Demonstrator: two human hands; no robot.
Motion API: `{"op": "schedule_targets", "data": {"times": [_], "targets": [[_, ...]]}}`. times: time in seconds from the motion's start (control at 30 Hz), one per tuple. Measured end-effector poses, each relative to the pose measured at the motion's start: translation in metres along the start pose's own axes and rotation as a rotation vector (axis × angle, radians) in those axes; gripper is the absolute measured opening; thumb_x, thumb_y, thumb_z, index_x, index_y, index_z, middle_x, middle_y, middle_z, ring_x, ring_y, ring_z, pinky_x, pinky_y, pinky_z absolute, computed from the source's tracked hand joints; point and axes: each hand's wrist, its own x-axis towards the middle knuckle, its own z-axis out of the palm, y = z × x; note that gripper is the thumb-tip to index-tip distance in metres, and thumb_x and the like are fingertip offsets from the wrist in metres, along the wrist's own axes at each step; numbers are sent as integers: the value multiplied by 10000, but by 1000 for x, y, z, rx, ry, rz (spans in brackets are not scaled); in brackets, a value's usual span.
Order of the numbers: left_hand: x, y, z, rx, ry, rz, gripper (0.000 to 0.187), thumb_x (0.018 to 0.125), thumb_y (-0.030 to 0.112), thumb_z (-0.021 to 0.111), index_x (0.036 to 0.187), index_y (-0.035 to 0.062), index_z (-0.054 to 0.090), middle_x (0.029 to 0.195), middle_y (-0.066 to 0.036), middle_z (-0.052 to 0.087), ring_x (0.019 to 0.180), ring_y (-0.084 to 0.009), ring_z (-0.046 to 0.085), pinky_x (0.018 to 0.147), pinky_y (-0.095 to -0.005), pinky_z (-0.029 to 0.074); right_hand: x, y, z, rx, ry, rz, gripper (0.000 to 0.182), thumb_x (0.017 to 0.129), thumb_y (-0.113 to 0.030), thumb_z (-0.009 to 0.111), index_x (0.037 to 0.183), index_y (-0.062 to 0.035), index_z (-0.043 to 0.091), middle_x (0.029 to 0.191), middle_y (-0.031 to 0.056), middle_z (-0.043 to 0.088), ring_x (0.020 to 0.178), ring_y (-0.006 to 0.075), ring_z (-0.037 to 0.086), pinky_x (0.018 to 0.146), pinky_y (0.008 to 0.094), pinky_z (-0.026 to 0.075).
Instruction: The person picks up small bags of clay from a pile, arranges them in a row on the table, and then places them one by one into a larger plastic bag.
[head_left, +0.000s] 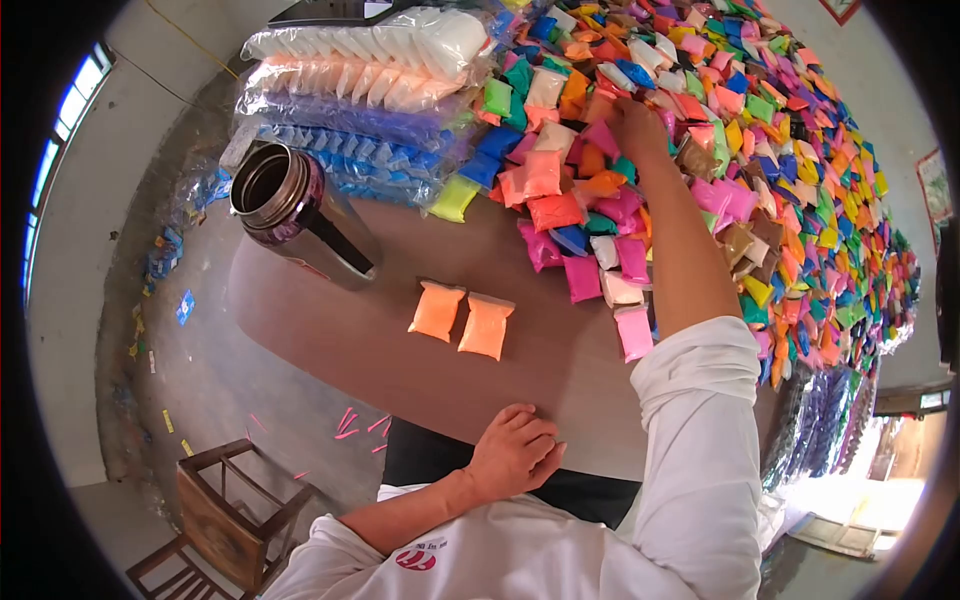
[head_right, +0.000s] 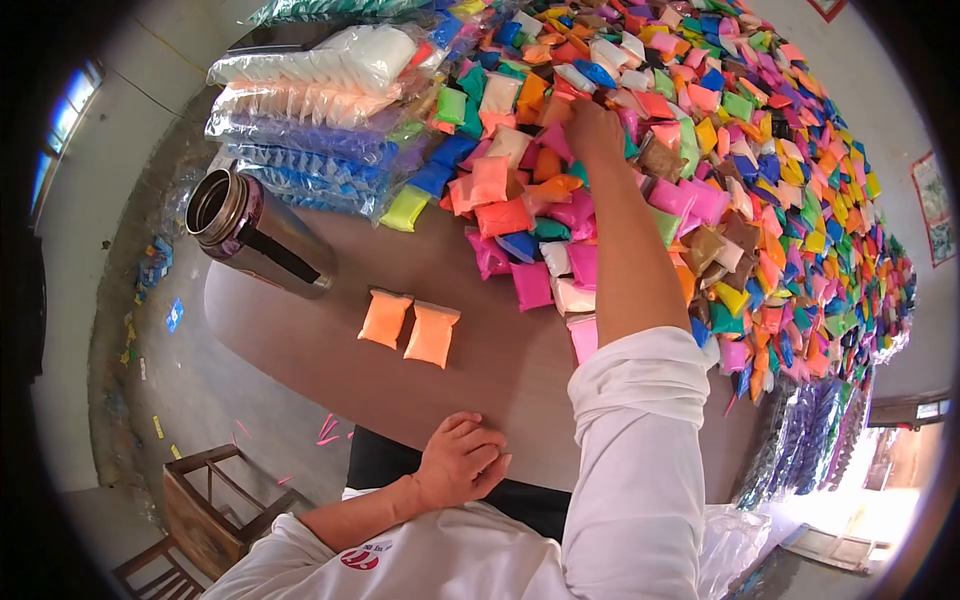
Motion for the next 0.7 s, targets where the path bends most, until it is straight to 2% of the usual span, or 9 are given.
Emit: {"op": "schedule_targets", "data": {"times": [0.07,0.17,0.27,0.33,0.4,0.43,0.5,0.63,0.7], "targets": [[0,0,0,-5,12,2,154,785,90,749,733,84,605,924,-13,662,839,-218,627,975,-423,500,-12,-4,0,-51,119,-68,339,850,-234,702,1151,-78,704,1062,212,722,995,400,686,905,529,524],[1,0,0,-8,17,11,144,790,91,746,740,84,612,925,-17,667,842,-218,631,975,-424,501,-13,3,0,-30,173,-77,369,832,-260,734,1153,-82,706,1054,195,728,993,400,686,887,510,528],[2,-1,-2,-33,6,5,117,807,93,738,765,80,630,934,-24,676,861,-217,639,981,-425,496,-20,-13,-41,110,143,151,378,847,-271,738,1169,-80,691,1061,148,726,978,318,697,837,440,534],[1,0,-3,-71,-5,-17,87,829,98,724,797,77,646,944,-28,682,879,-221,644,989,-428,489,-60,-20,-68,524,150,149,361,856,-260,739,1127,-26,695,1031,139,732,909,286,697,821,381,533],[2,1,-8,-107,-19,-48,53,858,105,702,840,74,663,956,-30,688,899,-232,648,1001,-434,478,-124,-29,-87,919,-57,296,342,900,-224,709,1144,13,668,990,76,719,867,163,654,801,320,522],[2,2,-10,-131,-24,-53,49,873,114,688,859,73,666,963,-35,690,907,-244,648,1002,-436,473,-168,-49,-111,980,-110,332,319,923,-183,691,1170,15,649,987,30,698,860,111,621,784,290,519],[5,1,-14,-179,-39,-58,62,904,132,660,896,71,672,977,-44,694,923,-267,647,1006,-440,463,-240,-55,-135,908,-343,382,372,902,-164,727,1221,0,627,1017,31,690,875,107,629,777,290,525],[3,-1,-13,-198,-48,-51,157,911,207,672,935,53,668,993,-92,694,962,-320,635,1004,-461,447,-375,-68,-149,1360,-409,471,326,948,-110,698,1245,3,627,1093,38,684,992,116,644,887,309,541],[5,2,-12,-174,-48,-68,203,918,248,662,946,47,667,1006,-113,696,976,-345,628,1008,-471,438,-416,-77,-149,1424,-507,563,310,961,-70,684,1254,10,620,1132,40,671,1033,109,633,916,295,533]]}}
